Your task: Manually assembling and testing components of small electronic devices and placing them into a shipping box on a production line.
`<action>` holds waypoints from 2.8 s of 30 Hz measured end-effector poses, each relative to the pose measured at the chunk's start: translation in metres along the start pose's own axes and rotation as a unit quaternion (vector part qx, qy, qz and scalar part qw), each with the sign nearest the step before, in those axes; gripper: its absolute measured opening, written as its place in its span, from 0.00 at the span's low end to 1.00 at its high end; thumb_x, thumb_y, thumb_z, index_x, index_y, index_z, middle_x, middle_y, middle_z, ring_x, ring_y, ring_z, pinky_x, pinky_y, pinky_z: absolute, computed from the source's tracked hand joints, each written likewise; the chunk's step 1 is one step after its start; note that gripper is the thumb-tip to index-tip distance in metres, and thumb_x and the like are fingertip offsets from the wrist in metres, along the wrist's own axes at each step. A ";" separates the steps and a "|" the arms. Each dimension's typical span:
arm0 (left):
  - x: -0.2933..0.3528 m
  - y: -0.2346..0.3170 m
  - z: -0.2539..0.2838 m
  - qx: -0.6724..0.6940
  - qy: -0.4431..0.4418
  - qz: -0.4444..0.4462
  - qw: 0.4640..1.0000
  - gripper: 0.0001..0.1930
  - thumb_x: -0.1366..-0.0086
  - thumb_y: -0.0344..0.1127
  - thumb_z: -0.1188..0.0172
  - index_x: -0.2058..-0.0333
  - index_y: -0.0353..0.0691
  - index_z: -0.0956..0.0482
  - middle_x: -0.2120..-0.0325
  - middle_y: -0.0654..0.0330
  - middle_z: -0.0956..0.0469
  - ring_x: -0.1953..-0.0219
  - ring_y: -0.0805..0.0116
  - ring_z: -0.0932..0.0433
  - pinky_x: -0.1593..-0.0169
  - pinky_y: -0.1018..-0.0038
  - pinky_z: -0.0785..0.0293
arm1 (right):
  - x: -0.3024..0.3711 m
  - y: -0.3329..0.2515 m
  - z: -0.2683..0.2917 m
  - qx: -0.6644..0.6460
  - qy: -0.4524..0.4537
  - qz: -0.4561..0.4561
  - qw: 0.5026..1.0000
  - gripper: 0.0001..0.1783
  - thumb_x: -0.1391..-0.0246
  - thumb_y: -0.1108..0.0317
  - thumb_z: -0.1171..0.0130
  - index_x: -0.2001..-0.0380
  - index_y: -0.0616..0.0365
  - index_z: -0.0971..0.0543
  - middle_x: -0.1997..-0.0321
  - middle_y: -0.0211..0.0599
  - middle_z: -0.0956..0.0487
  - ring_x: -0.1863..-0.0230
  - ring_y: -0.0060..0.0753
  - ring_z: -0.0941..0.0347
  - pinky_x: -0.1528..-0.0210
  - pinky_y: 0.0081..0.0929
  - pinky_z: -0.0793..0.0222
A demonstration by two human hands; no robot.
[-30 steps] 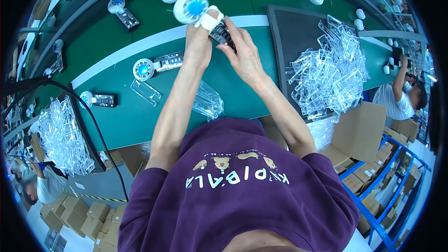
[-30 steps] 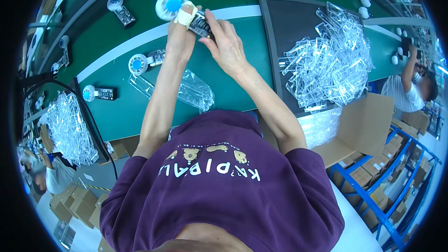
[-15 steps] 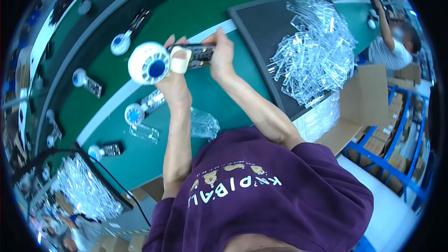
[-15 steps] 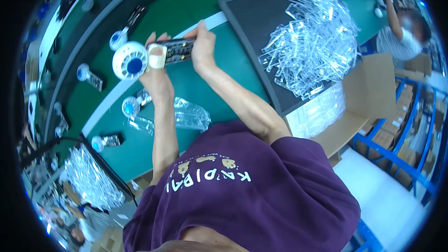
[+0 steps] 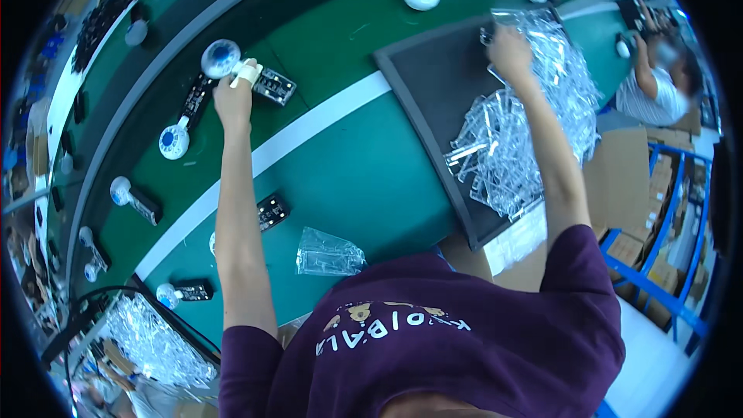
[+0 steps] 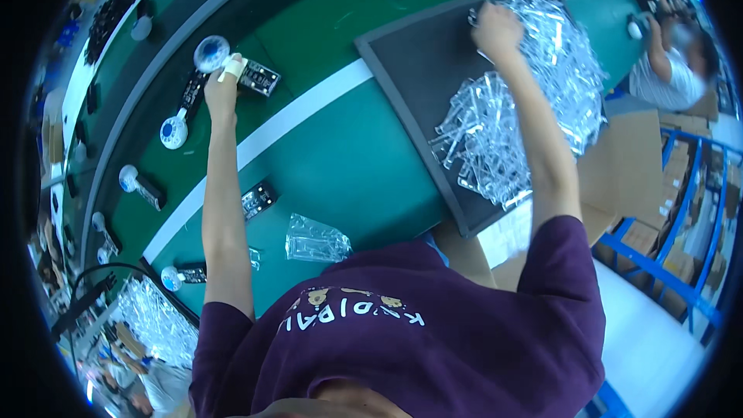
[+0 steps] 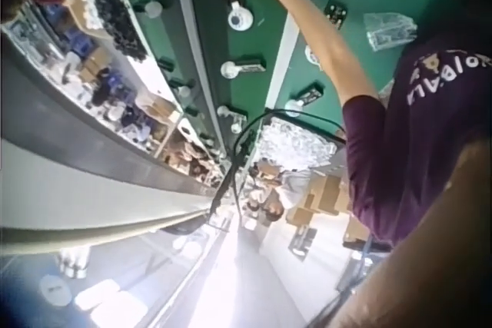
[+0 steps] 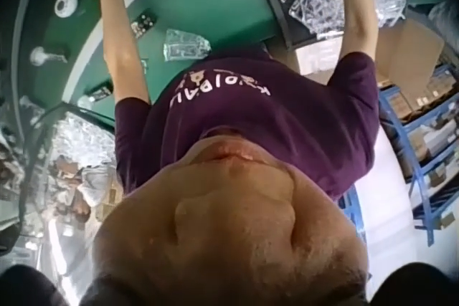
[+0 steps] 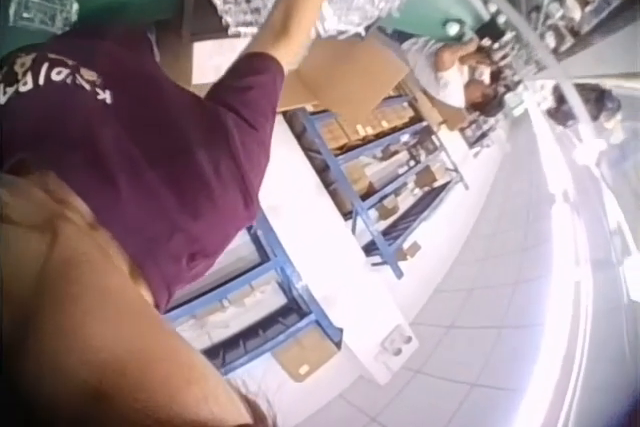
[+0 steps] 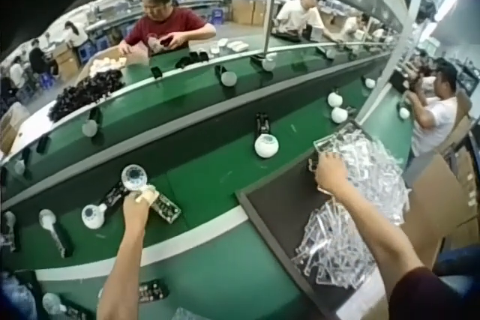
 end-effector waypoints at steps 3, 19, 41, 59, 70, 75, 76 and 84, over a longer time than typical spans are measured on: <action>0.008 -0.012 0.047 -0.387 0.307 -0.271 0.826 0.26 0.47 0.54 0.40 0.59 0.36 0.24 0.68 0.52 0.23 0.72 0.61 0.25 0.64 0.65 0.31 | -0.002 0.040 -0.032 -0.041 0.030 0.008 0.999 0.12 0.57 0.67 0.47 0.67 0.58 0.25 0.61 0.44 0.25 0.56 0.48 0.28 0.57 0.45 0.32; 0.019 -0.103 0.129 0.169 0.358 0.052 0.917 0.40 0.63 0.45 0.26 0.53 0.32 0.35 0.57 0.50 0.32 0.57 0.59 0.29 0.53 0.67 0.32 | 0.109 -0.053 0.070 -0.615 -0.232 -0.014 0.754 0.19 0.40 0.60 0.57 0.50 0.58 0.31 0.82 0.26 0.32 0.83 0.16 0.38 0.83 0.15 0.41; 0.167 0.055 0.085 0.592 0.044 0.025 0.804 0.29 0.43 0.40 0.38 0.51 0.32 0.43 0.60 0.53 0.31 0.59 0.66 0.28 0.58 0.72 0.28 | 0.220 -0.239 0.183 -0.507 0.140 0.254 0.811 0.28 0.61 0.59 0.34 0.56 0.61 0.25 0.66 0.37 0.30 0.67 0.34 0.34 0.67 0.29 0.33; 0.179 0.069 0.064 0.607 0.024 -0.010 0.795 0.30 0.43 0.38 0.39 0.47 0.31 0.42 0.57 0.53 0.30 0.58 0.67 0.27 0.55 0.73 0.29 | 0.216 -0.220 0.154 -0.550 0.071 0.273 0.786 0.34 0.58 0.59 0.35 0.46 0.54 0.32 0.66 0.41 0.27 0.68 0.39 0.30 0.63 0.31 0.32; 0.215 0.095 0.049 0.533 -0.053 -0.001 0.845 0.21 0.42 0.36 0.41 0.53 0.30 0.33 0.59 0.51 0.26 0.56 0.64 0.26 0.52 0.72 0.31 | 0.201 -0.222 0.126 -0.823 -0.024 -0.091 0.560 0.21 0.40 0.55 0.58 0.69 0.64 0.27 0.75 0.33 0.29 0.75 0.21 0.35 0.74 0.24 0.38; 0.228 0.099 0.045 0.435 0.012 -0.109 0.894 0.19 0.42 0.35 0.41 0.55 0.30 0.32 0.60 0.51 0.25 0.57 0.65 0.26 0.53 0.73 0.30 | 0.192 -0.220 0.129 -0.849 -0.027 -0.103 0.517 0.30 0.38 0.50 0.65 0.86 0.61 0.31 0.83 0.30 0.31 0.79 0.19 0.39 0.77 0.22 0.43; 0.231 0.102 0.045 0.447 0.012 -0.101 0.889 0.18 0.42 0.35 0.41 0.56 0.31 0.31 0.60 0.51 0.25 0.57 0.65 0.26 0.54 0.73 0.30 | 0.187 -0.219 0.128 -0.848 -0.015 -0.107 0.519 0.30 0.38 0.50 0.65 0.86 0.61 0.31 0.83 0.30 0.31 0.79 0.19 0.39 0.77 0.22 0.43; 0.146 0.074 0.024 0.458 -0.059 0.119 0.879 0.17 0.42 0.39 0.40 0.59 0.33 0.28 0.67 0.53 0.22 0.63 0.67 0.24 0.58 0.74 0.29 | 0.138 -0.211 0.105 -0.667 -0.066 0.052 0.740 0.22 0.41 0.56 0.60 0.79 0.61 0.26 0.79 0.43 0.27 0.74 0.38 0.29 0.69 0.31 0.35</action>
Point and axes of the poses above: each hand's wrist, its own x-axis away from the middle knuckle, its own z-axis out of the back of the hand, y = z × x, the point moved 2 cm from there along -x, towards the middle knuckle
